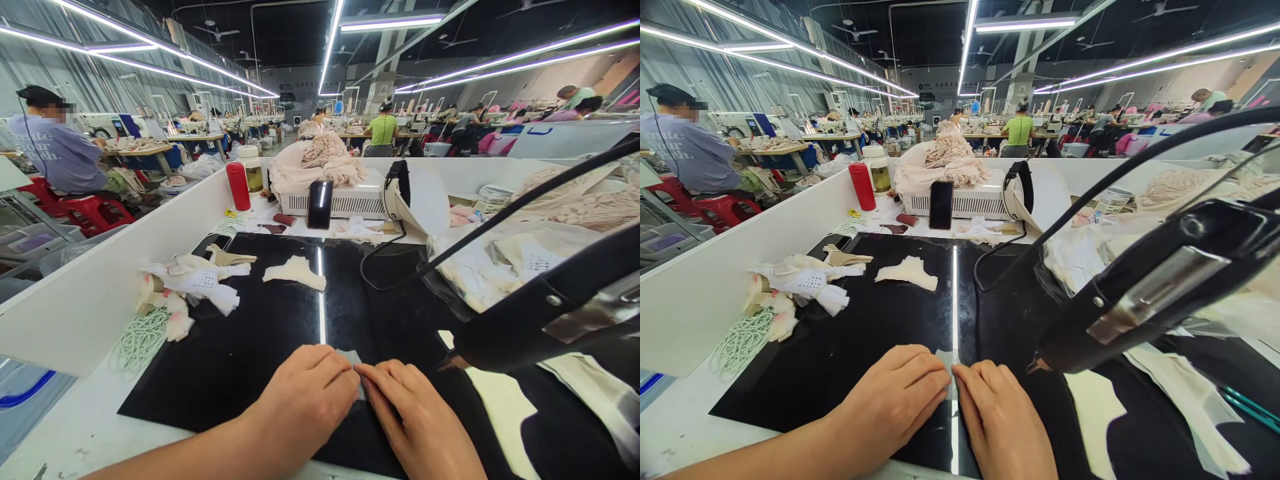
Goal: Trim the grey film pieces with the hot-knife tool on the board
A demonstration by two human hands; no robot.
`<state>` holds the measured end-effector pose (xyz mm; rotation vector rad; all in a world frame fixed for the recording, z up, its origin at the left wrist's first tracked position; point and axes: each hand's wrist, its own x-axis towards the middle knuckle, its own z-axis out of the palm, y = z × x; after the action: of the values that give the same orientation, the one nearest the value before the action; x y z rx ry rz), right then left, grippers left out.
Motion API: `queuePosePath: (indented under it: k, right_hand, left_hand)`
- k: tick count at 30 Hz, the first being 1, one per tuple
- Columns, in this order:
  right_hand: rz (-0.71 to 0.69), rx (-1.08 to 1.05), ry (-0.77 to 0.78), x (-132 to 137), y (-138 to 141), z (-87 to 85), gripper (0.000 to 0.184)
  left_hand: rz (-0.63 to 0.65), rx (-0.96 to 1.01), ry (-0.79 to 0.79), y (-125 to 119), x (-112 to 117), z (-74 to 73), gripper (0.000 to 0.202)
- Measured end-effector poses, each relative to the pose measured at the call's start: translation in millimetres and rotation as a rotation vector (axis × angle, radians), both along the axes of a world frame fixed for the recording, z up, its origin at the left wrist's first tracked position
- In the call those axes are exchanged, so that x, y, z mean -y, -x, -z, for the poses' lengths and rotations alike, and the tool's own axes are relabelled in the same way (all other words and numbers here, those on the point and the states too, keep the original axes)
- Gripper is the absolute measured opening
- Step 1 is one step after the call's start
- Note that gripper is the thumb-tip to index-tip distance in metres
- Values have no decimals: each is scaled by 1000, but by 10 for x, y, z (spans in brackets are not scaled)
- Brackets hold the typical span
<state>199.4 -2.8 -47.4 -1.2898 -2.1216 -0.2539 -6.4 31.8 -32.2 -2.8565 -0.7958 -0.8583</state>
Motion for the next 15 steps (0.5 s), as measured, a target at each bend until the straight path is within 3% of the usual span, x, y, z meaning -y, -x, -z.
queuePosePath:
  k: [4, 15]
  right_hand:
    - [-14, 4, -8, -9, 2, 10, 36]
    - [-17, 39, -24, -4, -32, 19, 35]
  left_hand:
    - [52, 17, -4, -65, 10, 20, 18]
    - [-4, 51, -34, -61, 9, 112, 28]
